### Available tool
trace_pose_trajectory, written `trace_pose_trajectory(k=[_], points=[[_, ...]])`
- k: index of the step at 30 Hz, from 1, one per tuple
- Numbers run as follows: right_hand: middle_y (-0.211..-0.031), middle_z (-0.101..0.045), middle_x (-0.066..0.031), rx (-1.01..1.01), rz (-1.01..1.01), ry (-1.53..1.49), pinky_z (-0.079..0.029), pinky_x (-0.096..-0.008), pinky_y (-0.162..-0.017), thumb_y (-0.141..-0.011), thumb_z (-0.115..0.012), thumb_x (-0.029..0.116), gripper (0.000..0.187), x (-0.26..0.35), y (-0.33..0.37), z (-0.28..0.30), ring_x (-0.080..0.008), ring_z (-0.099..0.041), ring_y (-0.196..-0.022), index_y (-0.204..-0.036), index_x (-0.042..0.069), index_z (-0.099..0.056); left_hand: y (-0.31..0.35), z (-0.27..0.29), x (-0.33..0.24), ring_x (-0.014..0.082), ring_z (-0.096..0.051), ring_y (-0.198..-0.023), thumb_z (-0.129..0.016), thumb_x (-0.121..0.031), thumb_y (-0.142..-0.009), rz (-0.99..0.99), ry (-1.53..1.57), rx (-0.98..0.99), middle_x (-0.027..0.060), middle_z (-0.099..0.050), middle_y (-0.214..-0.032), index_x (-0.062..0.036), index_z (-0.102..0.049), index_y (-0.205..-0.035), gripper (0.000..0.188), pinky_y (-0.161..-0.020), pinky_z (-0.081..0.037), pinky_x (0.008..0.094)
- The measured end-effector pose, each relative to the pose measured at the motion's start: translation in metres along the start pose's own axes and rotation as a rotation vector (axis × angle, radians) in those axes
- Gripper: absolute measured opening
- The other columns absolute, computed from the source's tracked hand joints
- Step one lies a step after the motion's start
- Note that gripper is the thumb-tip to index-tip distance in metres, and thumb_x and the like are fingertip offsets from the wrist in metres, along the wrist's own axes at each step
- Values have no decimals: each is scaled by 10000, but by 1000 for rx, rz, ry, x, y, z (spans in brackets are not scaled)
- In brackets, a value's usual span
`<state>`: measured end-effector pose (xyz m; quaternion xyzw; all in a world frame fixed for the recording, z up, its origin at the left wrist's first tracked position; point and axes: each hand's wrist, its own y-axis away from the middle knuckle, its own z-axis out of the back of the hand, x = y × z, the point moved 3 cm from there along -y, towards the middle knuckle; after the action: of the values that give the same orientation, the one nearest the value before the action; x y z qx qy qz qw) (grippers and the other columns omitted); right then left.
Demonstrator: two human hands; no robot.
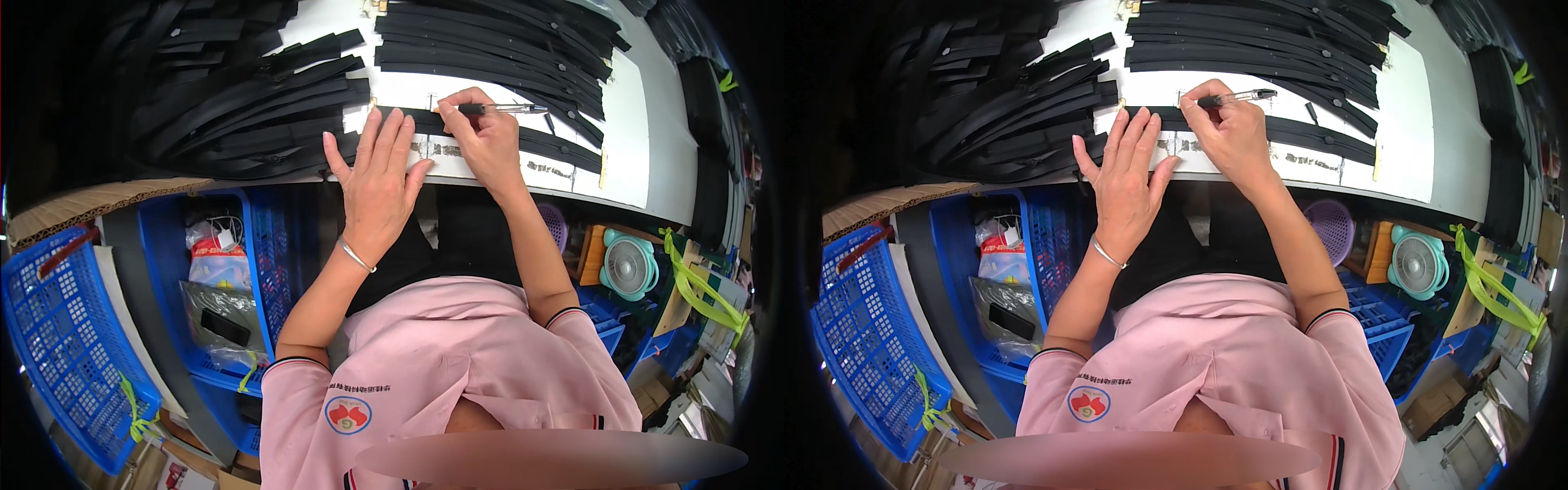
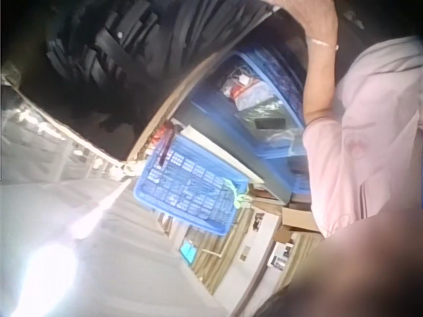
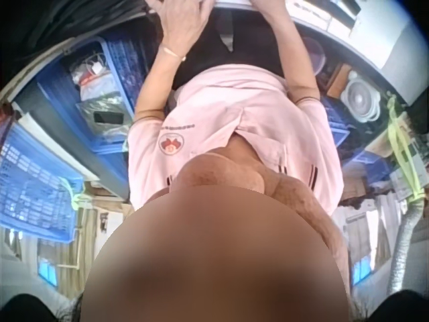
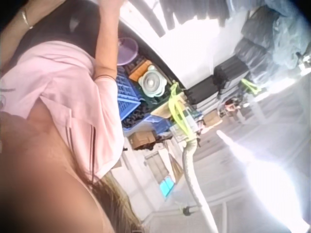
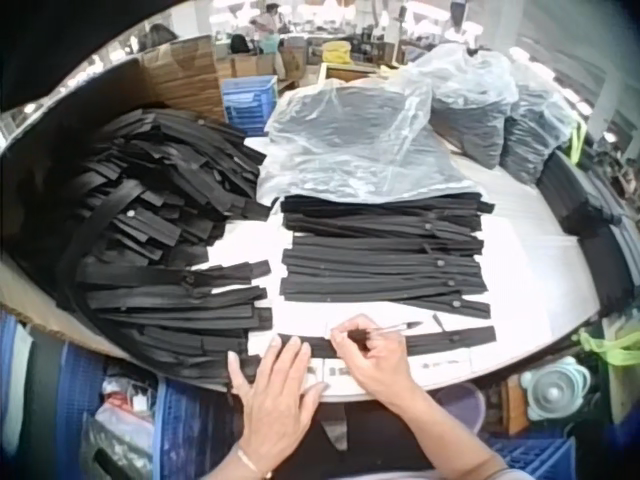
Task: Sort and inspect black zippers on a white workbench.
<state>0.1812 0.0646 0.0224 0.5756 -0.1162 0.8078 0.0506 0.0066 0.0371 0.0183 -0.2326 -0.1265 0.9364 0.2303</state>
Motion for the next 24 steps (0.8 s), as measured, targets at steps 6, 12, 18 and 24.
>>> trace_pose_trajectory(k=[6, 12, 18, 24], points=[[-906, -723, -31, 40, 80, 46, -430, -276, -522, -963, -668, 103, 205, 5, 1, -4, -95, -581, -553, -882, -84, -692, 1, -1, 2, 235, -452, -1430, -731, -350, -916, 1, 5, -5, 32, -561, -1458, -76, -597, -1403, 576, -1213, -45, 657], [-884, -719, -43, 64, 90, 146, -436, -278, -526, -959, -672, 97, 190, 9, 3, -3, -102, -600, -564, -889, -79, -693, 2, -2, 1, 236, -453, -1430, -732, -355, -914, -18, 4, -10, 33, -565, -1451, -73, -604, -1395, 571, -1214, -42, 658], [-881, -710, -18, 53, 69, 90, -462, -237, -588, -973, -674, 97, 184, 5, 4, 1, -73, -619, -663, -904, -71, -704, 2, -2, 2, 238, -454, -1430, -734, -347, -914, -11, 0, -8, 31, -568, -1446, -77, -603, -1396, 569, -1212, -37, 662], [-824, -711, -20, 132, 173, 24, -389, -294, -487, -893, -695, 81, 173, -5, 5, 0, -122, -500, -491, -795, -58, -666, 0, -1, 1, 235, -452, -1434, -734, -338, -915, -12, -6, 2, 31, -572, -1446, -82, -607, -1396, 560, -1212, -14, 655]])
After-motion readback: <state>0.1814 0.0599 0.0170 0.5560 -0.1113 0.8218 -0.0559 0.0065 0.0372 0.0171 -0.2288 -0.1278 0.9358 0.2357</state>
